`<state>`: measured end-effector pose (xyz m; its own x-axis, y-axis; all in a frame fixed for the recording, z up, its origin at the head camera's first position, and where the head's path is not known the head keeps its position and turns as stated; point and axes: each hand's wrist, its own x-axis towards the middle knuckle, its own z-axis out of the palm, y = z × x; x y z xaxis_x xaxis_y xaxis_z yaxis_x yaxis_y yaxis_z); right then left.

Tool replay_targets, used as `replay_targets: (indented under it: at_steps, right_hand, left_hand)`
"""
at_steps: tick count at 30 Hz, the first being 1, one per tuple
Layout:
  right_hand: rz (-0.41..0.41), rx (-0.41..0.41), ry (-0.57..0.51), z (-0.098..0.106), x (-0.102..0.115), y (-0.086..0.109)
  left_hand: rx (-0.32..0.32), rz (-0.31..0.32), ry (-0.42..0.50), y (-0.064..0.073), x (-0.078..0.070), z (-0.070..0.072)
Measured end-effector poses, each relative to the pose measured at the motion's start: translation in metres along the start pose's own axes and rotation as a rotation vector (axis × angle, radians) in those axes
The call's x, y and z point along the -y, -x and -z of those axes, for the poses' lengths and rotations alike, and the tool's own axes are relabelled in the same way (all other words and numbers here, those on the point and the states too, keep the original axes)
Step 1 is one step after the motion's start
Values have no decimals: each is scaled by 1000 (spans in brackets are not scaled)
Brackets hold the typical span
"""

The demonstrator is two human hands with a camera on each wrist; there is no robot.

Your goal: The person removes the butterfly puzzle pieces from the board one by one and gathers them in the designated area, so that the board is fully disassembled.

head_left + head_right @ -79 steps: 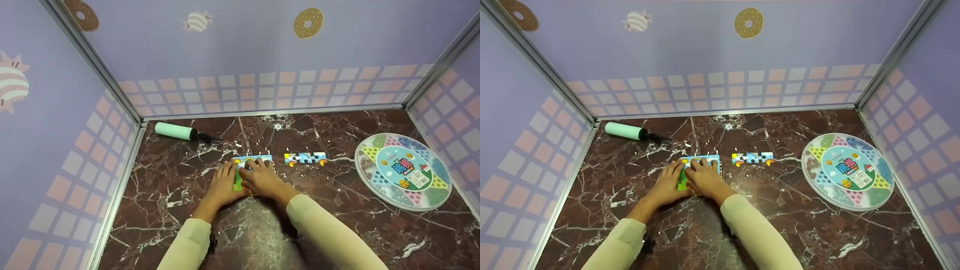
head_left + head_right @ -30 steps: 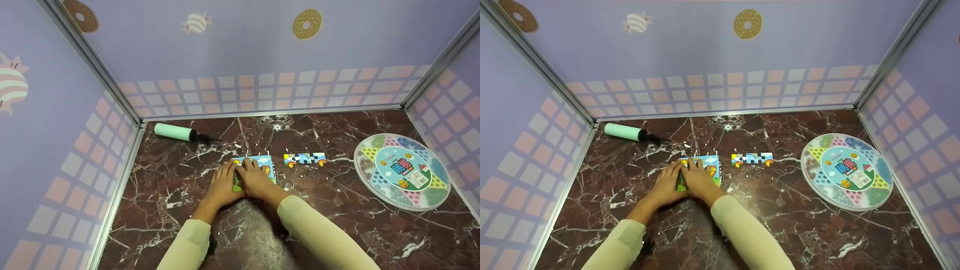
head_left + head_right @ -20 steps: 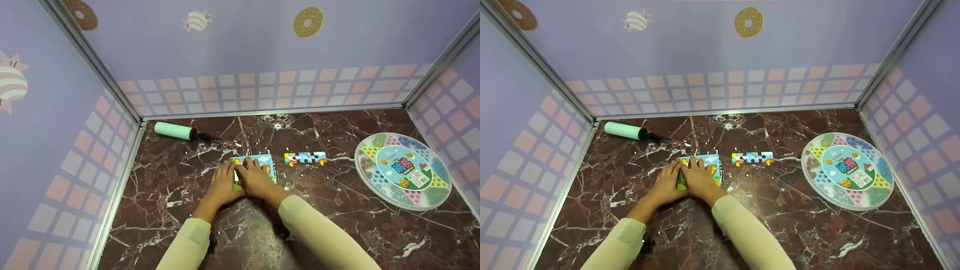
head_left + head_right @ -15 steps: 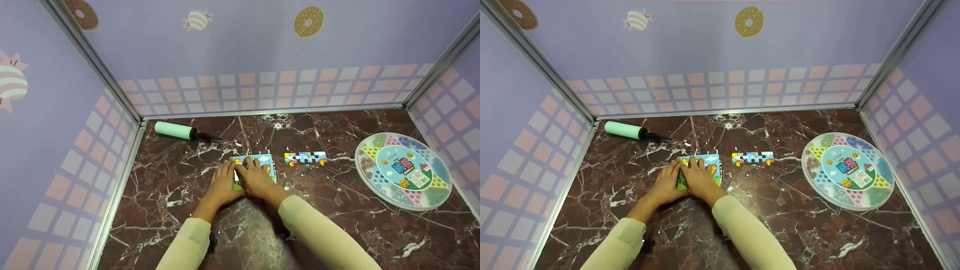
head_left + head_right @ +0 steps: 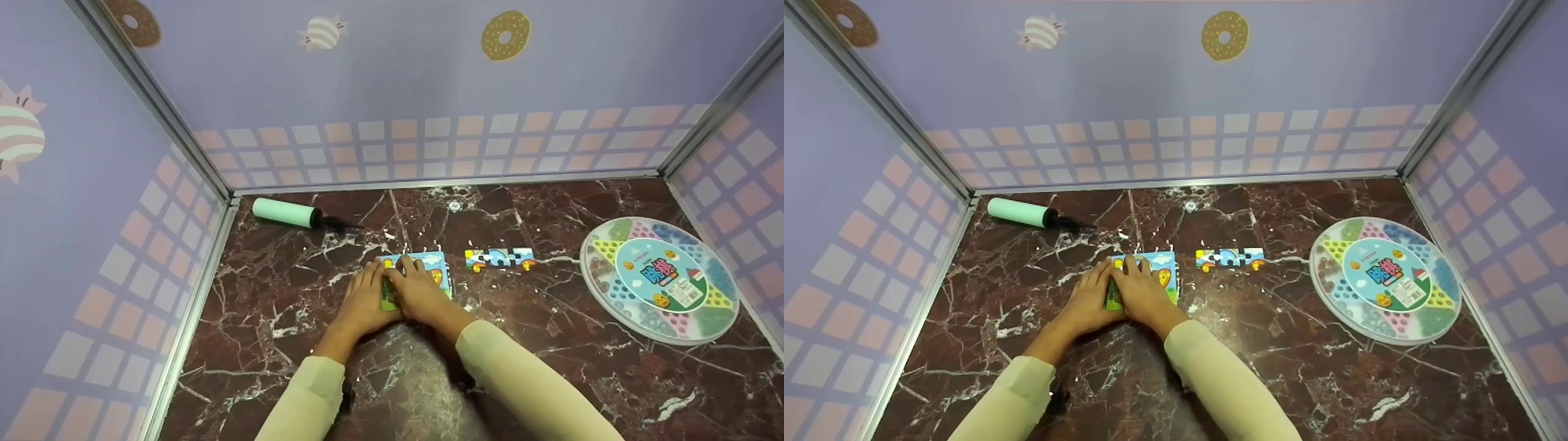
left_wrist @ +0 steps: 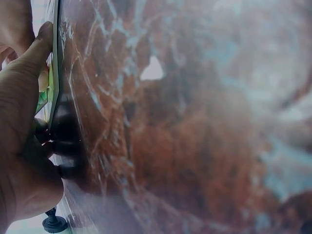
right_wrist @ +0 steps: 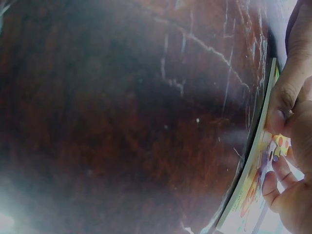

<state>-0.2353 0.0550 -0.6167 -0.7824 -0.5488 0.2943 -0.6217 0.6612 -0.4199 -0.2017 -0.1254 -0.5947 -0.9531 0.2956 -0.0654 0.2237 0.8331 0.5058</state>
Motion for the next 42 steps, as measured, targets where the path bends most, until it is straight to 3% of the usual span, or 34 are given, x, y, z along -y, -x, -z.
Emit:
replay_targets:
  at_steps: [4, 8, 16, 21, 24, 30, 34, 42]
  right_hand:
    - [27, -4, -40, -12, -9, -2]
    - [66, -6, -15, -14, -9, 0]
    - [66, 7, 24, -29, -19, -2]
    - [78, -2, -7, -8, -4, -1]
    - [79, 7, 30, -3, 0, 1]
    - [12, 115, 67, 23, 20, 1]
    - [-15, 179, 121, 27, 20, 1]
    - [43, 105, 172, 30, 15, 5]
  left_hand:
    - [-2, -6, -5, 0, 0, 1]
    - [-12, -22, -25, 0, 0, 1]
    - [-23, -34, -24, 1, 3, -1]
    - [-21, -32, -12, 1, 2, 0]
    - [-13, -19, -2, 2, 0, 1]
    - [-10, -8, 8, 1, -1, 1]
    - [-16, -16, 7, 1, -1, 1]
    - [-18, -13, -20, -1, 3, -3]
